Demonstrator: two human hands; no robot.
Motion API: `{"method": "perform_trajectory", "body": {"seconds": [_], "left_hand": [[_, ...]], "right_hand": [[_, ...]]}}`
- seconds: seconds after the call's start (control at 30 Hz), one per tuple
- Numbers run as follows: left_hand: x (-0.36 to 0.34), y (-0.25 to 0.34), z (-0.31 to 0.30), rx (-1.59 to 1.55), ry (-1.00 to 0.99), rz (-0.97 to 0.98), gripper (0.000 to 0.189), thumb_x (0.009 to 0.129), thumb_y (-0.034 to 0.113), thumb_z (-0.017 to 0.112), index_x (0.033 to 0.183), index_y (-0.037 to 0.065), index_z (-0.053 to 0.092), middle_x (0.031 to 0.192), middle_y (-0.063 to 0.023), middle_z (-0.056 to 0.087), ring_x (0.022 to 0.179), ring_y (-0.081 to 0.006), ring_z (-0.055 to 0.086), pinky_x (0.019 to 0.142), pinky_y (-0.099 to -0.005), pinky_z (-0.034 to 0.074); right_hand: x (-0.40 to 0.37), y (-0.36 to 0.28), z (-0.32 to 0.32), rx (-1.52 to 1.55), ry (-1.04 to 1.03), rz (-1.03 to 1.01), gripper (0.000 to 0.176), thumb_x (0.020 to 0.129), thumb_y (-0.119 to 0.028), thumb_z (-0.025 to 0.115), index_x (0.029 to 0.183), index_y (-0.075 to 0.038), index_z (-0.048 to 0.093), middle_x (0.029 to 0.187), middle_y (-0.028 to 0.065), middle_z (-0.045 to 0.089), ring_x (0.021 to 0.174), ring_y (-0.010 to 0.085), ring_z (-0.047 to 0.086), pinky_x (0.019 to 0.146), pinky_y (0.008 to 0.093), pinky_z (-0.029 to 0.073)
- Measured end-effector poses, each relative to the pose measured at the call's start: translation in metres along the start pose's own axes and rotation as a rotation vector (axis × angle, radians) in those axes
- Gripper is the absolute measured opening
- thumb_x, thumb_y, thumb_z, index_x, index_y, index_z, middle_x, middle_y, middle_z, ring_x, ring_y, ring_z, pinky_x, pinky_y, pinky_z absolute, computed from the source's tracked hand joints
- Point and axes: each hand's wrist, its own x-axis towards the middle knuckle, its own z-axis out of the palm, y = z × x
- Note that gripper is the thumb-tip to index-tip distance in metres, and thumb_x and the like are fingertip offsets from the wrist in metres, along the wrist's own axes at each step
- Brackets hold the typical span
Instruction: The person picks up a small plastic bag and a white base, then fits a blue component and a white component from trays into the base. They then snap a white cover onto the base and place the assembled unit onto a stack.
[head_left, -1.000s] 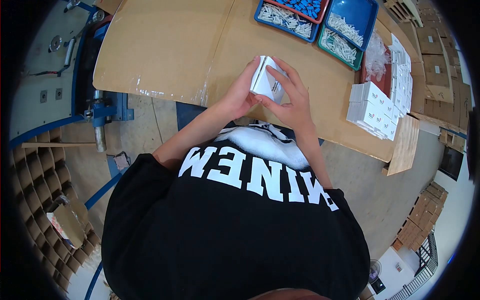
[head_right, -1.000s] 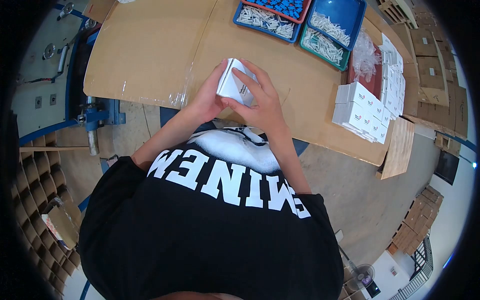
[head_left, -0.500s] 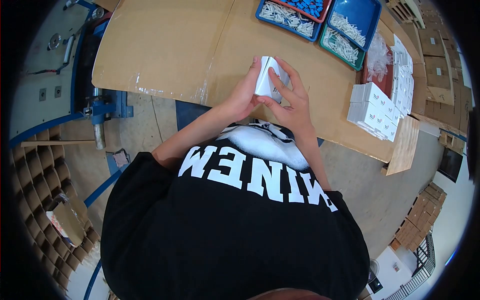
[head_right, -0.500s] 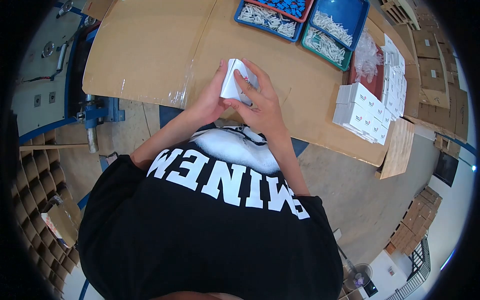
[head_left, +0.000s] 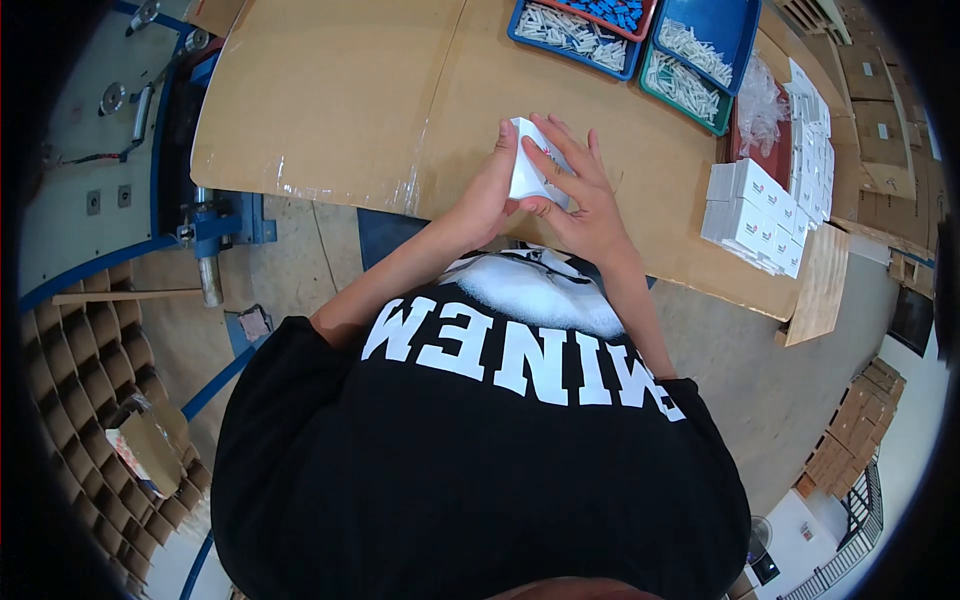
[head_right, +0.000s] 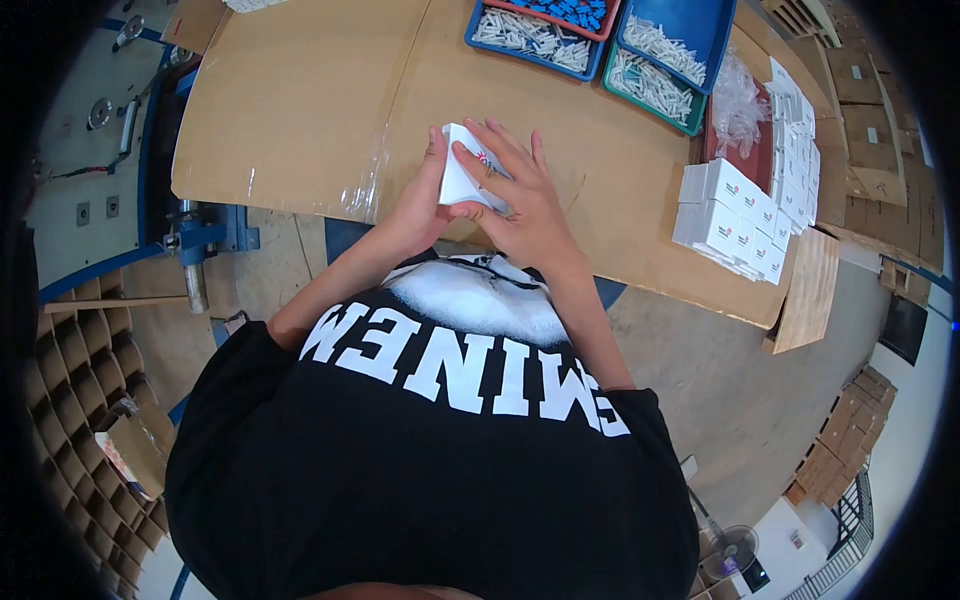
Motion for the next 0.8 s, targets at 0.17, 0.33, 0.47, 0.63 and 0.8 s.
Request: {"method": "perform_trajectory", "body": {"seconds": [0.17, 0.33, 0.47, 0.63, 0.8], "left_hand": [[0.005, 0.001, 0.000, -0.051, -0.018, -0.009, 0.052, 0.107, 0.045, 0.043, 0.141, 0.007, 0.048, 0.131, -0.0093, 0.060, 0.121, -0.0188, 0.059, 0.099, -0.0345, 0.049], [0.008, -0.005, 0.008, -0.094, -0.030, 0.259, 0.044, 0.104, 0.032, 0.055, 0.137, 0.002, 0.052, 0.126, -0.0096, 0.063, 0.124, -0.0195, 0.057, 0.104, -0.0346, 0.045], [0.012, 0.007, 0.000, 0.339, 0.004, 0.473, 0.043, 0.099, 0.016, 0.065, 0.138, 0.001, 0.053, 0.131, -0.0096, 0.061, 0.125, -0.0168, 0.055, 0.107, -0.0317, 0.041], [0.003, 0.030, -0.002, 0.459, -0.265, 0.364, 0.041, 0.095, 0.012, 0.071, 0.133, 0.000, 0.058, 0.126, -0.0080, 0.065, 0.117, -0.0127, 0.059, 0.100, -0.0296, 0.047], [0.005, 0.025, -0.006, 0.417, -0.265, 0.298, 0.032, 0.095, 0.012, 0.070, 0.124, -0.001, 0.065, 0.112, -0.0054, 0.071, 0.101, -0.0101, 0.064, 0.089, -0.0267, 0.051]], "right_hand": [[0.005, -0.002, 0.015, 0.213, 0.314, 0.051, 0.060, 0.087, -0.031, 0.076, 0.140, -0.010, 0.058, 0.146, 0.0126, 0.052, 0.142, 0.0305, 0.042, 0.119, 0.0521, 0.026], [0.000, 0.005, 0.015, 1.424, 0.615, 0.532, 0.025, 0.097, -0.009, 0.067, 0.120, 0.000, 0.062, 0.110, 0.0068, 0.069, 0.102, 0.0152, 0.066, 0.093, 0.0304, 0.052], [-0.002, 0.007, -0.008, 1.404, 0.615, 0.457, 0.024, 0.094, -0.005, 0.070, 0.117, -0.001, 0.065, 0.110, 0.0063, 0.070, 0.099, 0.0138, 0.066, 0.088, 0.0300, 0.054], [-0.008, -0.006, -0.021, 0.877, 0.235, 0.436, 0.033, 0.083, 0.003, 0.079, 0.114, 0.000, 0.069, 0.107, 0.0066, 0.071, 0.095, 0.0128, 0.068, 0.084, 0.0284, 0.057], [-0.008, -0.009, -0.022, 0.813, 0.220, 0.385, 0.040, 0.082, 0.001, 0.080, 0.120, 0.001, 0.068, 0.106, 0.0056, 0.072, 0.096, 0.0119, 0.067, 0.083, 0.0268, 0.056]]}}
